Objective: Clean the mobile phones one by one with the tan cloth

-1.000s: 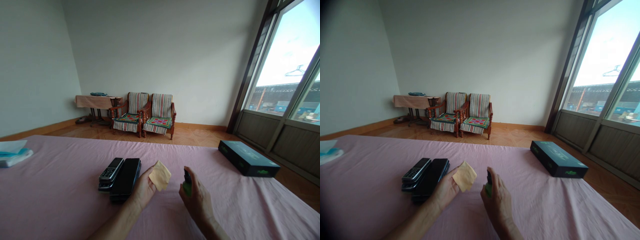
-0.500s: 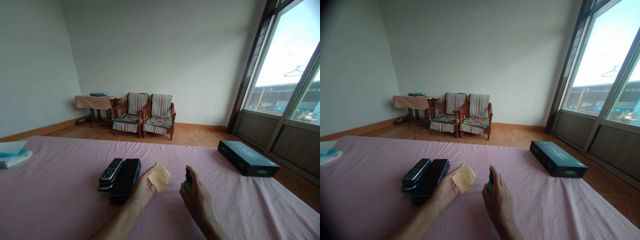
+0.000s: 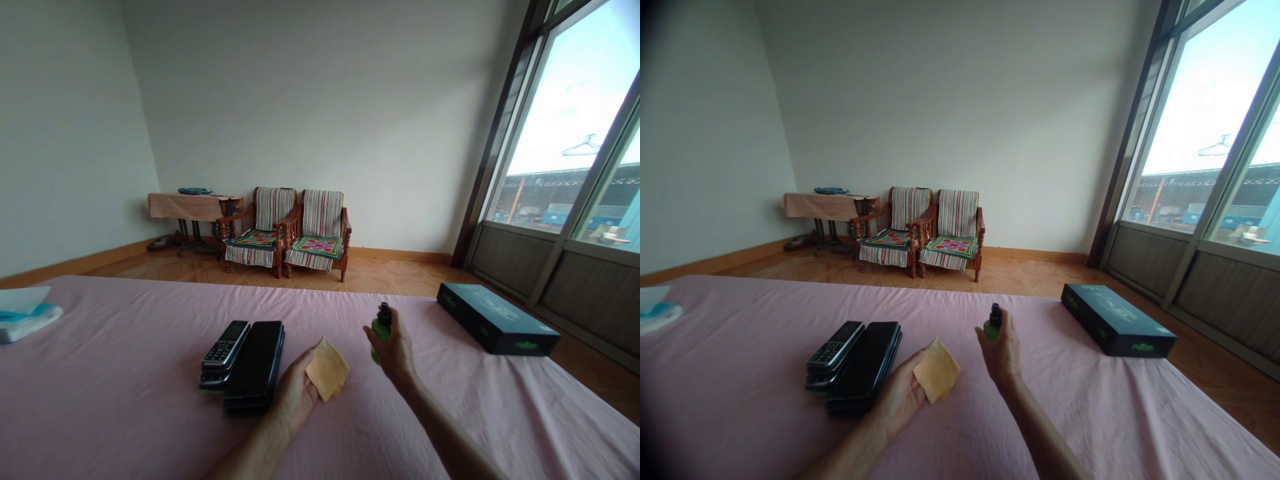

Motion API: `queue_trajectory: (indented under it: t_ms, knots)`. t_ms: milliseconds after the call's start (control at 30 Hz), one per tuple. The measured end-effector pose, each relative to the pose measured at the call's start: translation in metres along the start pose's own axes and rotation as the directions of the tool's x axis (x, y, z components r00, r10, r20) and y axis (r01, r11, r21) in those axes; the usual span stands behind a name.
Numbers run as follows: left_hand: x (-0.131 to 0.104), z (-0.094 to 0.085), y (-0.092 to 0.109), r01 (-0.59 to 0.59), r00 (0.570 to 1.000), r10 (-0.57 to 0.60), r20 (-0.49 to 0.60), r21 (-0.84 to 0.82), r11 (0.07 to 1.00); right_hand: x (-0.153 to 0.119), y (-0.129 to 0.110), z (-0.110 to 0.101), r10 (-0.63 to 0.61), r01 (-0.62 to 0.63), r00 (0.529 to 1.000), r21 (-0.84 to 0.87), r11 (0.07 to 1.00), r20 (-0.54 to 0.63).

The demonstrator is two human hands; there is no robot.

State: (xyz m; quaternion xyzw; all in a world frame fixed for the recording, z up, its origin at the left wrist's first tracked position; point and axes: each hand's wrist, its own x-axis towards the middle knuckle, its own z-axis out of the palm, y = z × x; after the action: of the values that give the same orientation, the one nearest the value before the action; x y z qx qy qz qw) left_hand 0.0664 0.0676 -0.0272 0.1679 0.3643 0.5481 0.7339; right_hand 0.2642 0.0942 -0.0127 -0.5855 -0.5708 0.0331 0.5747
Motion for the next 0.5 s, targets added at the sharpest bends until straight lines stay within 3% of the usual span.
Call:
queue_trajectory:
  t_ms: [133, 267, 400, 500]
  knots:
    - [-0.002, 0.0, 0.0, -0.013, 1.0, 0.012, -0.018, -0.012, 1.0, 0.018, 0.017, 0.018, 0.031, -0.03, 0.998, 0.029, 0.999, -0.049]
    - [-0.001, 0.0, -0.001, -0.034, 0.999, 0.033, -0.032, -0.037, 0.999, 0.015, 0.034, 0.027, 0.048, -0.046, 0.998, 0.049, 0.998, -0.046]
    - [0.002, -0.003, -0.003, -0.032, 0.999, 0.032, -0.007, -0.047, 0.998, 0.006, 0.035, 0.018, 0.038, -0.036, 0.995, 0.024, 0.999, -0.097]
    - [0.003, -0.004, -0.003, -0.01, 0.998, 0.012, 0.058, -0.044, 0.999, -0.009, 0.023, 0.003, 0.052, -0.049, 0.987, 0.023, 0.999, -0.155]
